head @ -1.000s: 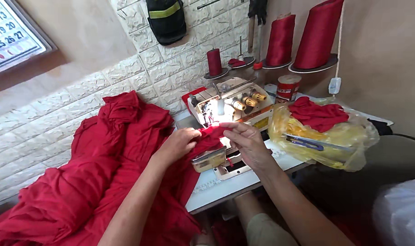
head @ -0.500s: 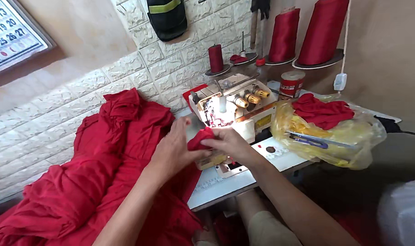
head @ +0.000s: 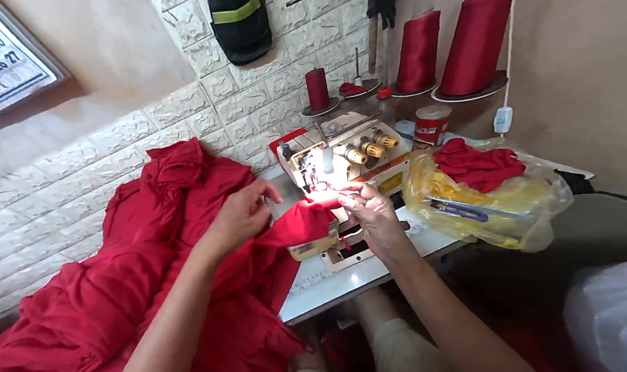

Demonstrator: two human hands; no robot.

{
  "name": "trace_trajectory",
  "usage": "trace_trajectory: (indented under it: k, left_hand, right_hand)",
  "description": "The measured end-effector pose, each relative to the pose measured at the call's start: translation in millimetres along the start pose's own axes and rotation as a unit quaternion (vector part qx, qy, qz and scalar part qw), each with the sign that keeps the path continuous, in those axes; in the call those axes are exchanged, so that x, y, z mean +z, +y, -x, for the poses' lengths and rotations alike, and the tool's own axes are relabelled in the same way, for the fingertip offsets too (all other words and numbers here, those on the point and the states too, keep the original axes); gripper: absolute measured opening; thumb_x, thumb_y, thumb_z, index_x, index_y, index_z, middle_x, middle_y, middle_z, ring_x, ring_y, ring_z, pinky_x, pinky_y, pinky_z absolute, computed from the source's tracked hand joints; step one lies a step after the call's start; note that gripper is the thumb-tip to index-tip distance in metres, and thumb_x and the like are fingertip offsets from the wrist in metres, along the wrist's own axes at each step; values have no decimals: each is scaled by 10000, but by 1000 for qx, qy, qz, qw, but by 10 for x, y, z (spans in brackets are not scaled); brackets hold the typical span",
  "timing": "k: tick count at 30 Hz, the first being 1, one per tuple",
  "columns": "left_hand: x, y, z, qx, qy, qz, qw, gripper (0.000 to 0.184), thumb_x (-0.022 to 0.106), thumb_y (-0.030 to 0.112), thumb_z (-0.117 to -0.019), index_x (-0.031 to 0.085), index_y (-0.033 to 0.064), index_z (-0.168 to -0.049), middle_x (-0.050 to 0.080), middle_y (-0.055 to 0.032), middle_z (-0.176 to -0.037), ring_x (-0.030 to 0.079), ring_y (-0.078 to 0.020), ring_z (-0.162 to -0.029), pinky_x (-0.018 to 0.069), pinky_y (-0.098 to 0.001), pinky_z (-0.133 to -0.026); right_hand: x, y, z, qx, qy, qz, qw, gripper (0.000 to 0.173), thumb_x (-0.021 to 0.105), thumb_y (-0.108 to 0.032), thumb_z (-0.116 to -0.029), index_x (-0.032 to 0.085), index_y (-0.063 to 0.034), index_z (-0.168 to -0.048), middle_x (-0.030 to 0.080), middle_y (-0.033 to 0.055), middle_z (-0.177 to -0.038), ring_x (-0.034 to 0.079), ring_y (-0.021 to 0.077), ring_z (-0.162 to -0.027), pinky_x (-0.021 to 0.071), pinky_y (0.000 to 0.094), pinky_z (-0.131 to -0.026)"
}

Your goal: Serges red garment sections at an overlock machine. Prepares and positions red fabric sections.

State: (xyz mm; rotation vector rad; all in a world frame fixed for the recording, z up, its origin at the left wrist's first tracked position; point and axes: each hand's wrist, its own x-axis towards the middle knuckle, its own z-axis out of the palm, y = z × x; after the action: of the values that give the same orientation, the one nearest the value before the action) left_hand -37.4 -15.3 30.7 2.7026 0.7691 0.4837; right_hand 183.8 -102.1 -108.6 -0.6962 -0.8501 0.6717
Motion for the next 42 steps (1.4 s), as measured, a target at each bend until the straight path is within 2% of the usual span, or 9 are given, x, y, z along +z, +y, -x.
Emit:
trace_trajectory:
  k: [1,4,8,11,16,22,29,34,42]
  left_hand:
    - [103,58,-75,46,-12,5,999,235,537,36,-963,650,72,-1166,693,-42,-1058,652,-135,-812,563,-352,-701]
    - [426,152,-261,130,-90,-115,981,302,541,136,-974,669,17,-1221,699,-135,-1073,668,-278,-980,534,-478,-858]
    - [511,-15,-397,227,-49,-195,953,367,484,303,-959,753,88,-833,664,-75,-833,628,-281,-895,468,-478,-781]
    - [329,-20,-374,202,-82,-131,967,340,497,291,-948,738,99,-805,692,-34,-852,612,-216,-887,423,-457,-811]
    - [165,43,-241,146,-98,-85,981,215,599,239,-980,713,58,-1006,695,-52,-893,641,-167,-837,483,-405,-767]
    - [187,35,-158,133,-69,-33,988,152,654,177,-994,697,35,-1025,692,-47,-887,645,-99,-771,543,-286,-737]
    - [215,73,-128,136,-56,-3,989,162,649,187,-991,705,37,-1008,650,-28,-862,565,-59,-694,487,-220,-659]
    - [248,37,-120,131,-20,-33,991,120,688,123,-964,658,34,-1039,684,-47,-875,651,-107,-734,562,-293,-701]
    - [317,80,-147,127,-8,-40,991,246,661,35,-936,590,38,-1172,649,-63,-931,633,-156,-757,560,-350,-688]
  right_hand:
    - [8,-10,-3,-2,-4,-6,1000,200,621,-6,-965,666,-60,-1153,725,1,-879,584,15,-648,477,159,-600]
    - [40,-41,1,-5,-21,-15,1000,198,605,-23,-975,647,-89,-1157,732,-1,-895,573,-1,-627,454,147,-564]
    - [-2,-48,-29,-4,-48,-17,999,174,589,-20,-978,720,-66,-1082,720,5,-901,546,4,-625,446,154,-570]
    - [-7,-68,-48,-9,-70,-2,997,168,592,-21,-968,730,-63,-1053,724,-5,-887,572,6,-660,472,161,-615]
    - [70,-116,-68,-13,-96,19,995,159,606,-1,-956,732,-63,-1032,728,-15,-874,601,8,-693,493,162,-646]
    - [126,-152,-99,-18,-112,49,992,160,627,3,-952,743,-59,-1044,724,-11,-891,593,17,-694,488,158,-639]
    - [156,-207,-118,-10,-127,92,988,179,622,34,-933,742,-51,-1035,738,9,-963,652,53,-788,543,190,-702]
    - [184,-212,-120,-14,-116,111,987,183,614,47,-936,743,-48,-1024,738,1,-954,656,47,-800,550,195,-719]
    - [177,-194,-120,-8,-100,103,990,188,620,57,-933,751,-52,-1012,743,2,-936,640,45,-756,535,178,-683]
